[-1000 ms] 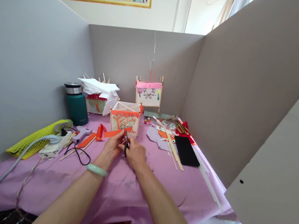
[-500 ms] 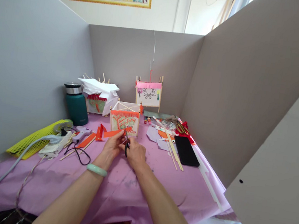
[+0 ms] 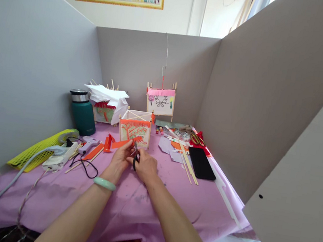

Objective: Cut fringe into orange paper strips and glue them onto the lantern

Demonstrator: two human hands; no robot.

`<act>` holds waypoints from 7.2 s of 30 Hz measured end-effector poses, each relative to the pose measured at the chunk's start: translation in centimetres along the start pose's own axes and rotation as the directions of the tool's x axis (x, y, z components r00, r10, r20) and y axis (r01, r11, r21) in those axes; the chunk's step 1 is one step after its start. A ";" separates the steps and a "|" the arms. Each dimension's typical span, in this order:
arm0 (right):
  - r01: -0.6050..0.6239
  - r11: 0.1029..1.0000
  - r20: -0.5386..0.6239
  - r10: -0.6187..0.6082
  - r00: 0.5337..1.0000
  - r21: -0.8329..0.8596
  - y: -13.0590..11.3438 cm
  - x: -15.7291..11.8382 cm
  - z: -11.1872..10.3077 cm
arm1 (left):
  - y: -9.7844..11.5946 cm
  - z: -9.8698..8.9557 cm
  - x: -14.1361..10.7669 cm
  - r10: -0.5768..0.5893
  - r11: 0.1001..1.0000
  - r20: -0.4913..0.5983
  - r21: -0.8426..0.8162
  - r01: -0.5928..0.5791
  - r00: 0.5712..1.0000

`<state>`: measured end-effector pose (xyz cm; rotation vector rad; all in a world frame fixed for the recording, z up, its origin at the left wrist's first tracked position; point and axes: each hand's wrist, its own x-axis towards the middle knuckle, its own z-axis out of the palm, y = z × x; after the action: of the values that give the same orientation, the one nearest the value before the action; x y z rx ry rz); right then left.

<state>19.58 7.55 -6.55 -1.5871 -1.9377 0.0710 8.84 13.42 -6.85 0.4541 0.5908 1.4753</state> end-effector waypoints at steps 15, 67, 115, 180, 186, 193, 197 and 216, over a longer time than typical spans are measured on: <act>0.023 1.000 -0.005 -0.023 1.000 -0.002 0.2 -0.1 0.3 | 0.0 0.0 0.1 -0.011 1.000 0.011 -0.027 0.011 1.000; -0.036 0.999 -0.020 0.036 0.999 -0.014 0.1 0.2 0.3 | -0.1 0.1 0.1 -0.012 0.999 0.048 0.043 0.010 0.999; 0.006 0.999 0.022 -0.005 1.000 -0.054 0.0 0.1 0.1 | 0.4 0.5 -0.6 -0.003 1.000 -0.014 -0.029 0.002 1.000; 0.014 1.000 -0.028 -0.014 1.000 0.006 0.0 -0.1 0.1 | -0.1 0.0 0.1 0.000 0.999 0.019 -0.037 0.001 1.000; 0.028 1.000 -0.035 -0.028 0.999 0.002 0.0 -0.1 0.1 | 0.0 -0.1 0.1 -0.005 0.999 0.019 -0.032 0.005 1.000; 0.027 1.000 -0.034 -0.027 0.999 -0.006 0.0 -0.2 0.1 | -0.1 -0.1 0.1 -0.005 1.000 0.017 -0.019 0.005 1.000; 0.027 0.999 -0.023 -0.028 0.999 -0.019 0.0 -0.1 0.2 | -0.1 0.0 0.0 -0.001 1.000 0.021 -0.024 0.001 1.000; -0.008 0.997 0.027 0.010 1.000 -0.076 0.0 0.2 0.2 | 0.2 0.4 -0.5 0.004 1.000 -0.013 -0.025 -0.005 1.000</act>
<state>19.50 7.77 -6.64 -1.6521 -1.9759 0.0233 8.98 13.01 -6.37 0.4272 0.5816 1.4893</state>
